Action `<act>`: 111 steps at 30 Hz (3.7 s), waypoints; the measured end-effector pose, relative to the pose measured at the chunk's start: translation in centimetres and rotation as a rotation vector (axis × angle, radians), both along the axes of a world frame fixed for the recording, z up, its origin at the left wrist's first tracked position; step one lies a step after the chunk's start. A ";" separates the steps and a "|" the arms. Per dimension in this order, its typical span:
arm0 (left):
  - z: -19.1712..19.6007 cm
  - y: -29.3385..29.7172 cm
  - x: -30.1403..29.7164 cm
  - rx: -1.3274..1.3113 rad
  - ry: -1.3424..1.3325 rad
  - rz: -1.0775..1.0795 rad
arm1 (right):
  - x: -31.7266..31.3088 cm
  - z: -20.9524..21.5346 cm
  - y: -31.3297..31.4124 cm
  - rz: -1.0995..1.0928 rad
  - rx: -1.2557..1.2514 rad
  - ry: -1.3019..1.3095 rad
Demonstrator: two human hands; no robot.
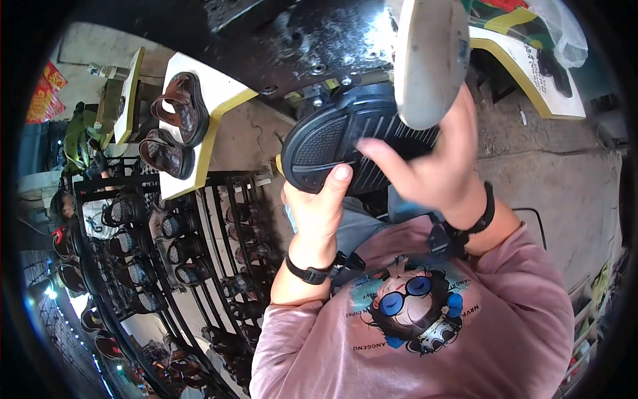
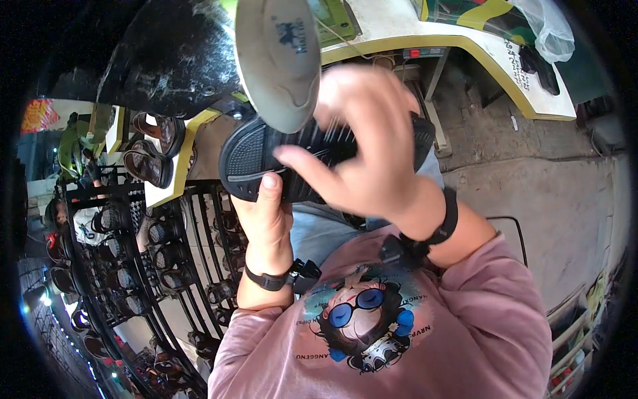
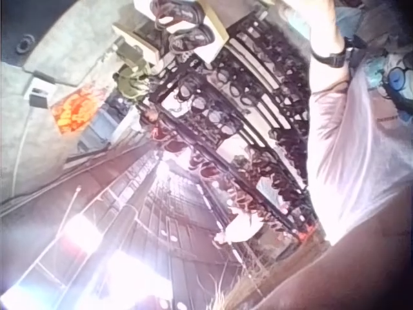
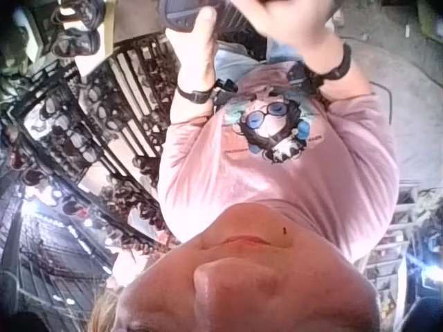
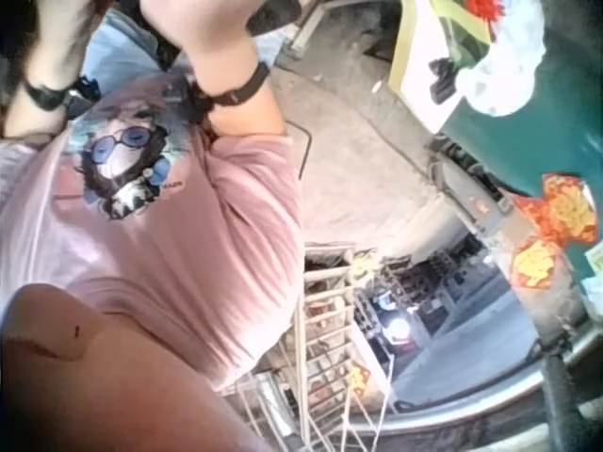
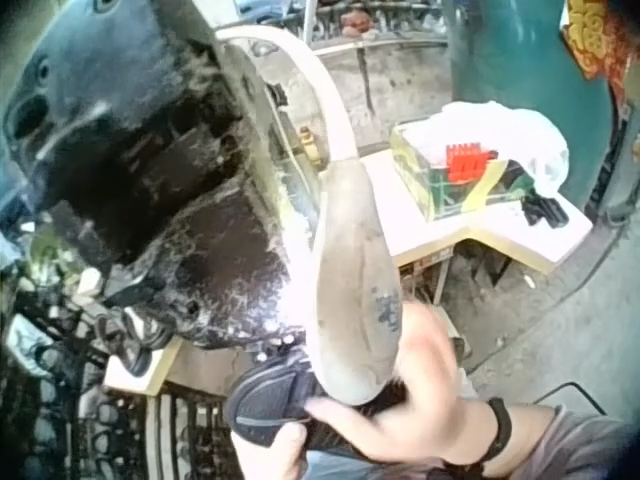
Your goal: Trim and inspect soles of finished sandals, placing them onto storage racks.
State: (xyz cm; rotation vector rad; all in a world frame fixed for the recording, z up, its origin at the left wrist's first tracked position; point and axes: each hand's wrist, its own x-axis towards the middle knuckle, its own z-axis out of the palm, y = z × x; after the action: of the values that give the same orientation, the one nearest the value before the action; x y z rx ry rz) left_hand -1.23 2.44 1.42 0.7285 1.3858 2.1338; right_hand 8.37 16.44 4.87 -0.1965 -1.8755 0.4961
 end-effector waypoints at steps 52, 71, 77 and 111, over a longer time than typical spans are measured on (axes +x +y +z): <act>1.0 0.3 -0.5 0.200 -0.335 0.033 | 0.0 3.3 2.4 0.280 -0.141 -0.589; -0.8 5.4 -20.9 -1.265 1.441 0.497 | -1.2 -6.8 -0.4 0.442 -0.649 -0.598; -6.8 5.9 -19.4 -0.760 1.526 0.638 | -4.2 -5.5 -2.6 0.645 -0.635 -0.517; -1.5 2.7 3.6 0.231 -0.383 -0.078 | 10.4 -12.0 1.2 0.870 -1.532 0.480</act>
State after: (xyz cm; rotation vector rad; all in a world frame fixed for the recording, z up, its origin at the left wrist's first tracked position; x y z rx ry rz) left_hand 2.41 5.11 -0.09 0.4153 0.9091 2.2468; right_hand 18.73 17.61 -7.13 -0.2038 -0.6697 2.2693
